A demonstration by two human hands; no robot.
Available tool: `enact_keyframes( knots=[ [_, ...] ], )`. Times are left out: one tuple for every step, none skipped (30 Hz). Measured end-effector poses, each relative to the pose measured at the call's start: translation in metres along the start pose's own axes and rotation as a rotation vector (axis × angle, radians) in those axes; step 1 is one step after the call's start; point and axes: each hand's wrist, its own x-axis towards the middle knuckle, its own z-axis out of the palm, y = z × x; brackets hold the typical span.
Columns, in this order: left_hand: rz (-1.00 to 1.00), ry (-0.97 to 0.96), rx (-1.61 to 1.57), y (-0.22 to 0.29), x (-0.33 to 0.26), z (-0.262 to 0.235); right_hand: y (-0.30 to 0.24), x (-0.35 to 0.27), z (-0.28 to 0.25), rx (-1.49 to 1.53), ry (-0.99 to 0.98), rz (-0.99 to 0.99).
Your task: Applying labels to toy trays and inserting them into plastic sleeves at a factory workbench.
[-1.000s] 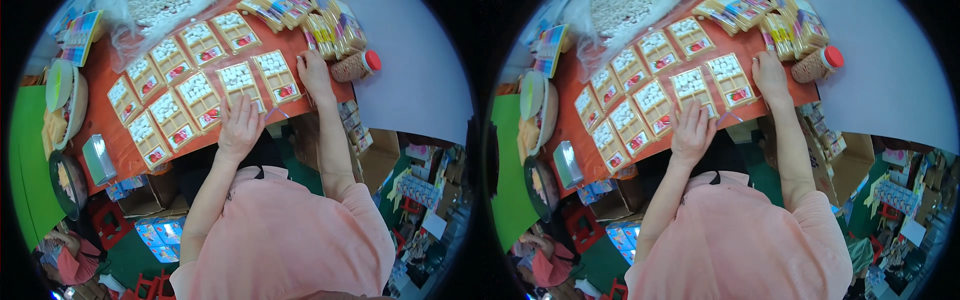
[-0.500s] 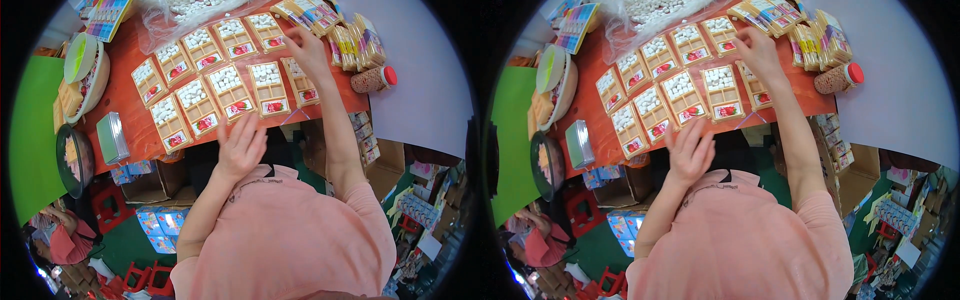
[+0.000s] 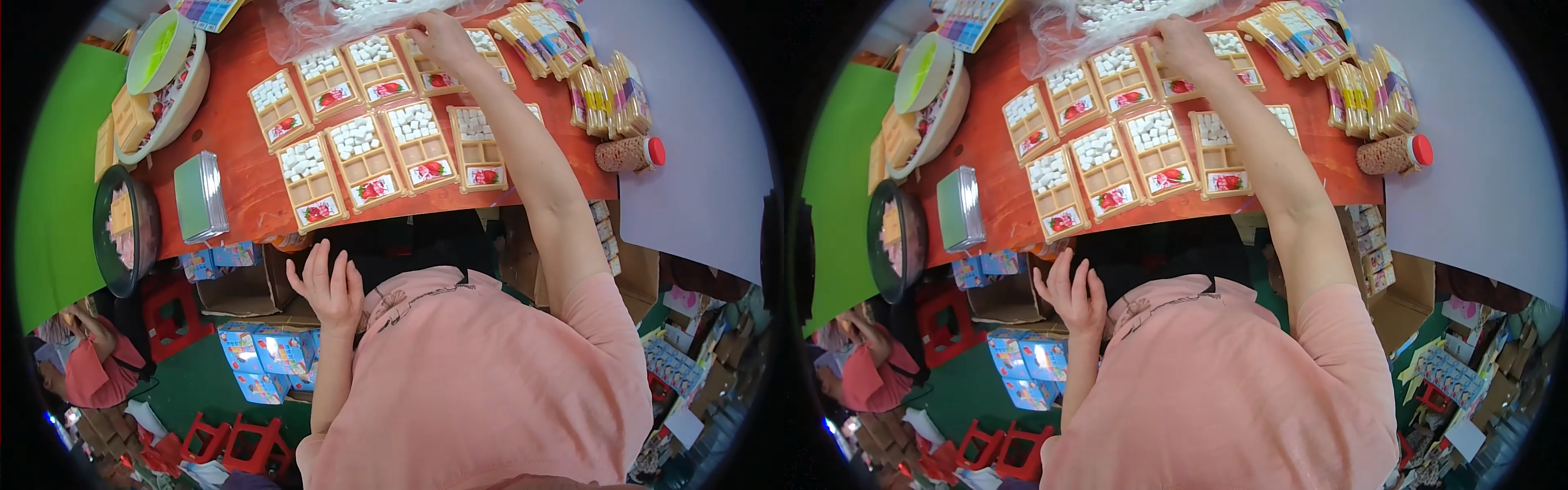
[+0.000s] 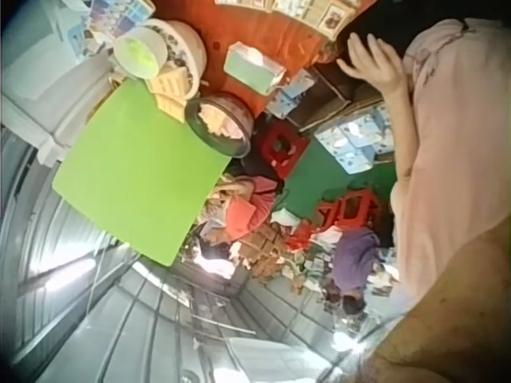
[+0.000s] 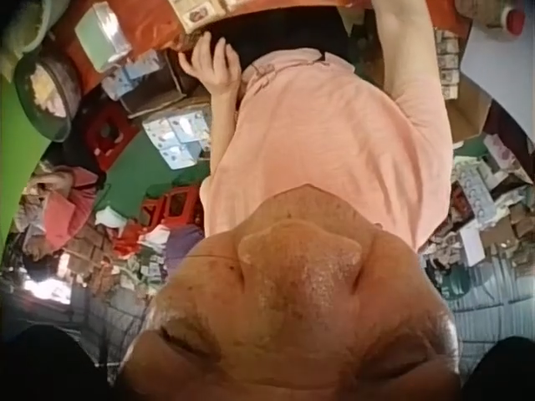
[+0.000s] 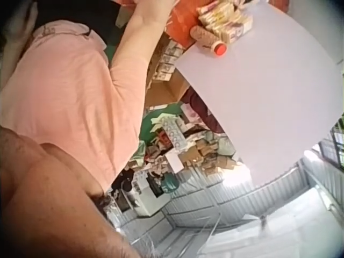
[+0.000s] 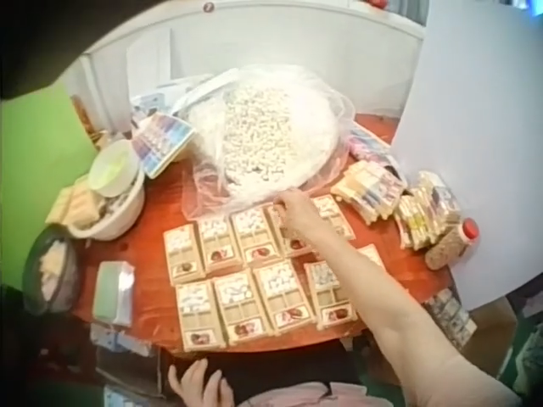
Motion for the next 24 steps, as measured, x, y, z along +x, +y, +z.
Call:
enact_keyframes(
  knots=[
    [-0.02, -0.008, -0.001, 0.0, -0.001, -0.001, -0.003, 0.001, 0.006, 0.007, -0.005, -0.01],
    [-0.039, -0.016, -0.003, 0.0, -0.002, -0.002, -0.003, 0.001, 0.01, -0.075, -0.029, -0.001],
    [-0.047, -0.016, 0.003, 0.0, -0.003, -0.003, -0.002, 0.001, 0.013, -0.158, -0.051, 0.008],
    [-0.055, -0.013, 0.001, -0.002, -0.004, -0.003, -0.001, 0.002, 0.01, -0.16, -0.057, 0.002],
    [-0.069, -0.015, -0.009, -0.003, -0.005, -0.003, 0.001, 0.002, 0.007, -0.097, -0.048, -0.007],
    [-0.081, -0.016, -0.019, -0.005, -0.006, -0.003, 0.003, 0.004, 0.003, -0.033, -0.038, -0.014],
    [-0.085, -0.016, -0.025, -0.007, -0.007, -0.002, 0.006, 0.005, 0.0, 0.012, -0.02, 0.044],
    [-0.099, -0.02, -0.02, -0.009, -0.007, -0.002, 0.008, 0.005, -0.002, 0.006, -0.023, 0.043],
    [-0.113, -0.024, -0.015, -0.011, -0.007, -0.001, 0.01, 0.004, -0.003, -0.032, -0.032, 0.044],
    [-0.115, -0.024, -0.021, -0.013, -0.007, 0.0, 0.012, 0.004, -0.003, -0.071, -0.04, 0.045],
    [-0.124, -0.023, -0.023, -0.016, -0.008, 0.002, 0.012, 0.002, 0.0, -0.075, -0.042, 0.045],
    [-0.133, -0.022, -0.025, -0.017, -0.008, 0.003, 0.011, -0.002, 0.004, -0.085, -0.061, 0.023],
    [-0.141, -0.018, -0.026, -0.018, -0.007, 0.003, 0.01, -0.004, 0.006, -0.092, -0.081, 0.0],
    [-0.143, -0.017, -0.028, -0.018, -0.006, 0.004, 0.01, -0.004, 0.006, -0.094, -0.082, -0.001],
    [-0.151, -0.014, -0.031, -0.017, -0.005, 0.005, 0.01, -0.004, 0.004, -0.095, -0.05, 0.002],
    [-0.159, -0.012, -0.033, -0.018, -0.005, 0.005, 0.007, -0.005, 0.003, -0.093, -0.019, 0.006],
    [-0.16, -0.012, -0.032, -0.018, -0.005, 0.006, 0.005, -0.006, 0.002, -0.092, -0.019, 0.005],
    [-0.167, -0.008, -0.036, -0.019, -0.006, 0.006, 0.003, -0.007, 0.0, -0.158, -0.051, -0.028],
    [-0.173, -0.006, -0.042, -0.019, -0.007, 0.007, 0.002, -0.009, -0.002, -0.225, -0.083, -0.059],
    [-0.173, -0.007, -0.041, -0.019, -0.007, 0.007, 0.0, -0.009, -0.002, -0.224, -0.083, -0.058],
    [-0.168, -0.007, -0.045, -0.019, -0.007, 0.008, -0.002, -0.009, -0.001, -0.27, -0.147, -0.043],
    [-0.165, -0.008, -0.047, -0.02, -0.007, 0.008, -0.003, -0.009, 0.0, -0.315, -0.212, -0.028],
    [-0.165, -0.008, -0.045, -0.019, -0.006, 0.008, -0.003, -0.01, -0.001, -0.312, -0.212, -0.029],
    [-0.161, 0.0, -0.049, -0.019, -0.004, 0.007, -0.003, -0.012, -0.003, -0.277, -0.165, -0.028]
  ],
)
